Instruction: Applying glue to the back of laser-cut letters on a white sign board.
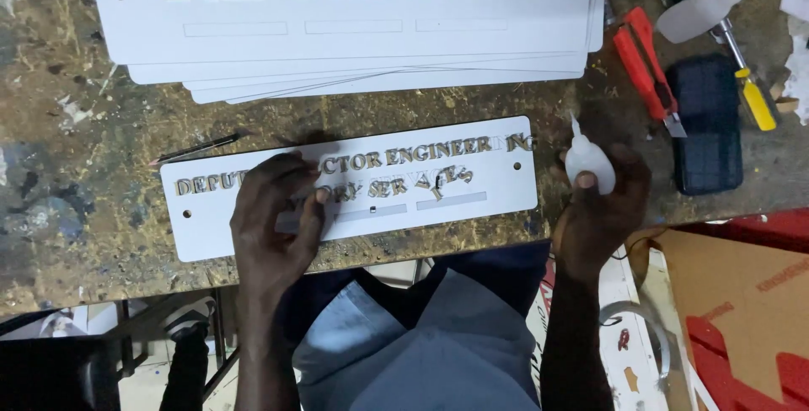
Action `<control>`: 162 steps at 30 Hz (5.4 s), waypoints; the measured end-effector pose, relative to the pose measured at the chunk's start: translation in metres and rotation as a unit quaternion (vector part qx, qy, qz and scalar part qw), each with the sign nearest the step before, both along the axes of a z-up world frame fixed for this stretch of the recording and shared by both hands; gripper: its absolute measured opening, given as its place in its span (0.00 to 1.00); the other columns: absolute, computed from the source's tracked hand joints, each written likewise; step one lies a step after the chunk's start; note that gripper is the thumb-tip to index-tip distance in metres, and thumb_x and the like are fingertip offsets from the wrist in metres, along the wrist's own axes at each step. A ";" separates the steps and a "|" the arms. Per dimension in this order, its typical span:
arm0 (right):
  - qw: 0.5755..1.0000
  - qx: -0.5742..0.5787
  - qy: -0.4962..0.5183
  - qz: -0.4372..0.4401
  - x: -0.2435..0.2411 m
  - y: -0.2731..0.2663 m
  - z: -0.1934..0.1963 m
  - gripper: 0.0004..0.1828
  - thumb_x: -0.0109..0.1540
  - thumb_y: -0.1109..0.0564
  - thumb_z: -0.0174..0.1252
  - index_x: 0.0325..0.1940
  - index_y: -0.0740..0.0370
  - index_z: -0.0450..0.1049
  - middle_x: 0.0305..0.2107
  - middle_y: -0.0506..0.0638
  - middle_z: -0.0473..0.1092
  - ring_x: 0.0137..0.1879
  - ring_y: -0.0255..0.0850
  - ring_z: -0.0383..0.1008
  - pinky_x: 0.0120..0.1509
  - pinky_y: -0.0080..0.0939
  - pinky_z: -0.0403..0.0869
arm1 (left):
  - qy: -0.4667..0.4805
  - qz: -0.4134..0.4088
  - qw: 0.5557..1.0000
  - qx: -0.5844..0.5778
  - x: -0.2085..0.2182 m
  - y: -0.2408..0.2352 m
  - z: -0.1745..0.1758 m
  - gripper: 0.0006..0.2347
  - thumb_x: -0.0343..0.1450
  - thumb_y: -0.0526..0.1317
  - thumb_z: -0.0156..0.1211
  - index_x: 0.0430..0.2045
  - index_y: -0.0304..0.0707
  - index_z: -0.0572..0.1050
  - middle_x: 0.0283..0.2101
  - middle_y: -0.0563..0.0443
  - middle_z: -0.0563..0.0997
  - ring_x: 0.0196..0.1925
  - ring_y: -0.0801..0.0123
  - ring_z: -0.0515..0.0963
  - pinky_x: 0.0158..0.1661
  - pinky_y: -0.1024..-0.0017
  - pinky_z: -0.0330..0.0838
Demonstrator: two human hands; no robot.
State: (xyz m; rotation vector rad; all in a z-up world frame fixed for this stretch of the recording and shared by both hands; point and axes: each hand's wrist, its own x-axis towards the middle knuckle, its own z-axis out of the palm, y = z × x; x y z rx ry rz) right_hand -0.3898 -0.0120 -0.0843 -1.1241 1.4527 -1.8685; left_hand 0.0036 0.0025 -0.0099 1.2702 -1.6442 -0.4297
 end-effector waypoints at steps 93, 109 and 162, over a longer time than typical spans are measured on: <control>0.999 0.007 -0.034 -0.012 -0.002 -0.001 -0.032 0.28 0.62 0.48 0.84 0.58 0.59 0.77 0.45 0.52 0.76 0.54 0.37 0.80 0.53 0.42 0.90 | 0.015 0.042 0.998 -0.045 -0.032 -0.005 -0.011 0.09 0.77 0.27 0.72 0.51 0.31 0.85 0.52 0.39 0.85 0.62 0.38 0.85 0.42 0.58 0.81; 0.997 0.050 0.031 0.055 0.001 -0.002 -0.023 0.27 0.62 0.50 0.80 0.56 0.68 0.77 0.42 0.58 0.77 0.54 0.44 0.82 0.62 0.46 0.81 | 0.038 0.066 0.986 -0.150 -0.077 -0.006 -0.034 0.06 0.74 0.31 0.73 0.41 0.28 0.86 0.44 0.36 0.87 0.48 0.41 0.87 0.51 0.46 0.84; 0.987 0.059 0.097 0.115 0.005 -0.002 -0.011 0.23 0.66 0.54 0.79 0.55 0.71 0.78 0.44 0.64 0.79 0.55 0.51 0.84 0.59 0.51 0.82 | -0.001 0.027 0.995 -0.097 -0.079 -0.008 -0.033 0.08 0.74 0.30 0.74 0.46 0.27 0.86 0.49 0.34 0.87 0.51 0.37 0.87 0.52 0.46 0.83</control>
